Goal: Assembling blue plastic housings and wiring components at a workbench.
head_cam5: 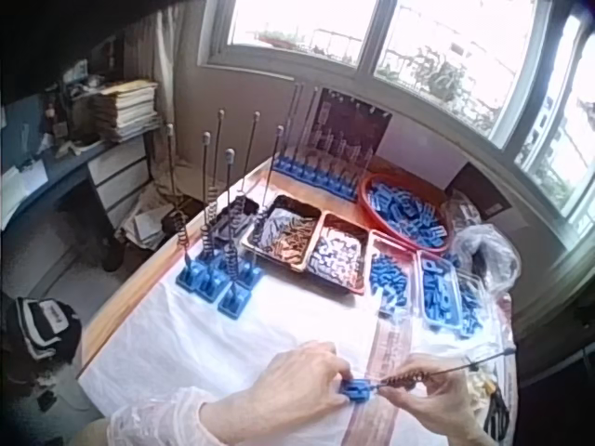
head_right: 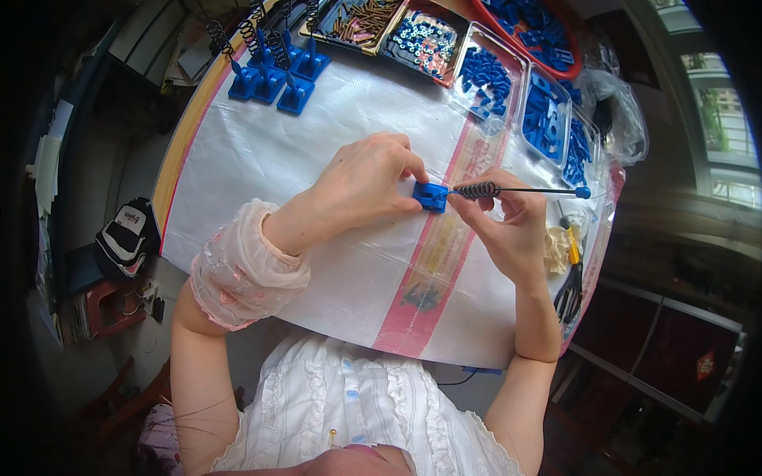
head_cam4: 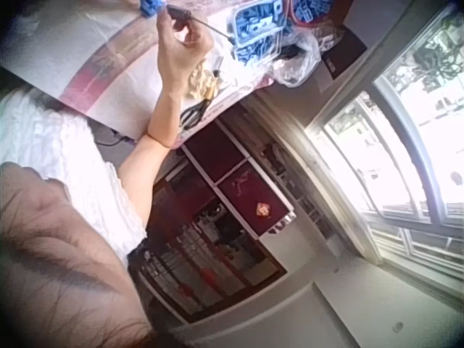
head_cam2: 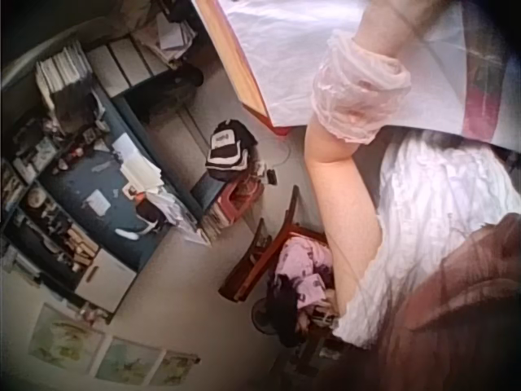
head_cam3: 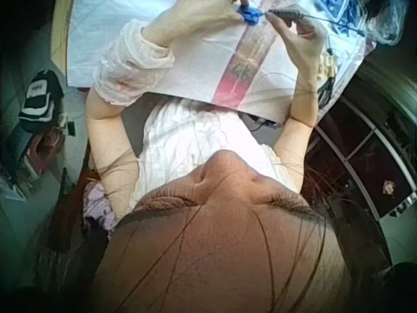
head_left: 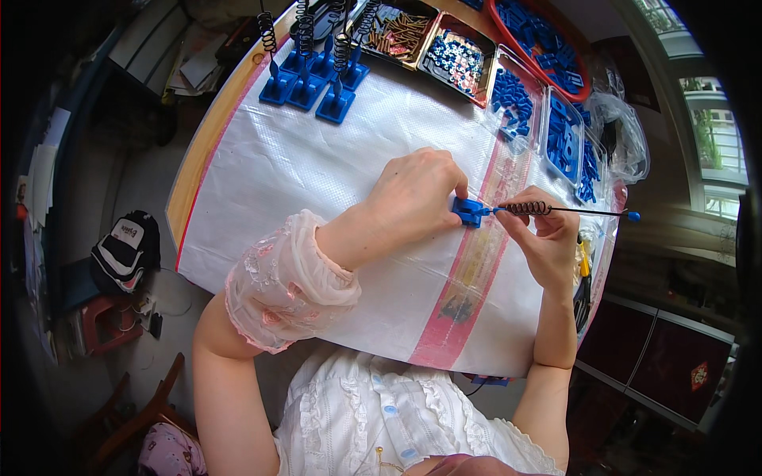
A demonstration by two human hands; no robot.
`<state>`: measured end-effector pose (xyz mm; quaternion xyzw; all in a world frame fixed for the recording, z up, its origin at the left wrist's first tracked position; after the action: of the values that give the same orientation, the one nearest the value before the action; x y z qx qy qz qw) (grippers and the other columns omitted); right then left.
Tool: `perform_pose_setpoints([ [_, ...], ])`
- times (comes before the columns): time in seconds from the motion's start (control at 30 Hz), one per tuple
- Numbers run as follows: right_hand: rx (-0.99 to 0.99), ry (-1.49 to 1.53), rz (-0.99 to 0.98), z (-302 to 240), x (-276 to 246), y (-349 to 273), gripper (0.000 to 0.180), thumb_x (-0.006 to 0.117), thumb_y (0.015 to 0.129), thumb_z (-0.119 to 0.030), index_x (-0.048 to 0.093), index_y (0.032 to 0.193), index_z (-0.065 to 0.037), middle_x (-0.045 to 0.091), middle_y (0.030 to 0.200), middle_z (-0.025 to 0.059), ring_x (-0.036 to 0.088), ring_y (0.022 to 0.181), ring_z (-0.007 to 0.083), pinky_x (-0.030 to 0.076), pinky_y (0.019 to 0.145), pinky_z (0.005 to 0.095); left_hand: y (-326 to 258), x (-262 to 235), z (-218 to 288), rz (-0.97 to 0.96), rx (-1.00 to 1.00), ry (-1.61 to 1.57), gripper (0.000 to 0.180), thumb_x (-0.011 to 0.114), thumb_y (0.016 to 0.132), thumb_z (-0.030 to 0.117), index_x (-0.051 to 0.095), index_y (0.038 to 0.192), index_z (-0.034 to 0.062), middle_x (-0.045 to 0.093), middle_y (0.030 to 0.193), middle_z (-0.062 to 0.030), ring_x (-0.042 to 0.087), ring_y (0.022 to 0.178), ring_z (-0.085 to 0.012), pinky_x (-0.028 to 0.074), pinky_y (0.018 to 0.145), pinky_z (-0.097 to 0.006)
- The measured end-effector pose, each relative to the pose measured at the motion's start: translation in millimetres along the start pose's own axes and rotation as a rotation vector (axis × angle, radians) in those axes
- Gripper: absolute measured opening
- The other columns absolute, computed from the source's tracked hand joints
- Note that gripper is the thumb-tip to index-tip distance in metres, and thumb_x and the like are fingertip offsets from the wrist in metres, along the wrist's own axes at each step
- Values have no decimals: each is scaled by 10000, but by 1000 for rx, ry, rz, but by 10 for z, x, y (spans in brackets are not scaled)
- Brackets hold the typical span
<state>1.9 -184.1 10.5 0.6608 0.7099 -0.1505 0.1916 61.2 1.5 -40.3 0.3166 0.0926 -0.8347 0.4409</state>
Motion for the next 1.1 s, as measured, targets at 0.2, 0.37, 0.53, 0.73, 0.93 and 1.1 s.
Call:
perform_pose_setpoints([
  [0.2,-24,-29,7,-21,-2,0,104,802,821,-18,766,916,6,665,806,9,502,730,70,389,660,232,-1,-2,7,-5,-8,0,316,842,763,343,798,910,67,650,851,-111,644,900,-291,508,780,-404],
  [0.37,-53,-51,5,-37,-6,5,102,800,823,-18,767,914,10,663,792,14,499,719,74,386,653,236,-3,-8,12,-7,-11,1,319,843,761,335,798,918,61,654,860,-111,645,905,-290,509,788,-403],
  [0.53,-37,-56,20,-50,-1,3,94,801,824,-23,768,905,13,668,792,18,502,714,80,387,644,240,0,1,8,-6,-9,11,318,844,760,329,798,918,57,654,857,-109,646,905,-287,510,790,-400],
  [0.73,-58,-65,31,-40,3,0,87,801,825,-24,771,902,7,668,793,18,505,713,79,391,646,238,-5,-2,11,1,-1,4,316,845,759,330,798,915,60,651,847,-108,644,886,-288,512,773,-401],
  [0.93,-49,-50,15,-34,3,4,92,801,818,-15,772,902,6,668,793,12,507,714,78,391,648,238,-5,-4,13,7,2,3,308,846,757,327,796,905,62,649,843,-110,644,885,-288,511,766,-402],
  [1.1,-39,-50,9,-31,-4,-4,103,806,810,-12,772,906,6,659,791,5,498,716,77,386,649,241,-2,-11,5,-11,29,9,328,850,757,333,793,942,67,654,855,-111,649,879,-290,510,769,-403],
])
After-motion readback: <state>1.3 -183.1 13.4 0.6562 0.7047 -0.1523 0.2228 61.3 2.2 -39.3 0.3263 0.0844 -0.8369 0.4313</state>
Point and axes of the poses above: each hand's wrist, its own y-axis towards the middle knuckle, its own x-axis out of the palm, z = x × y, the point moved 4 cm from there along y, towards the middle knuckle
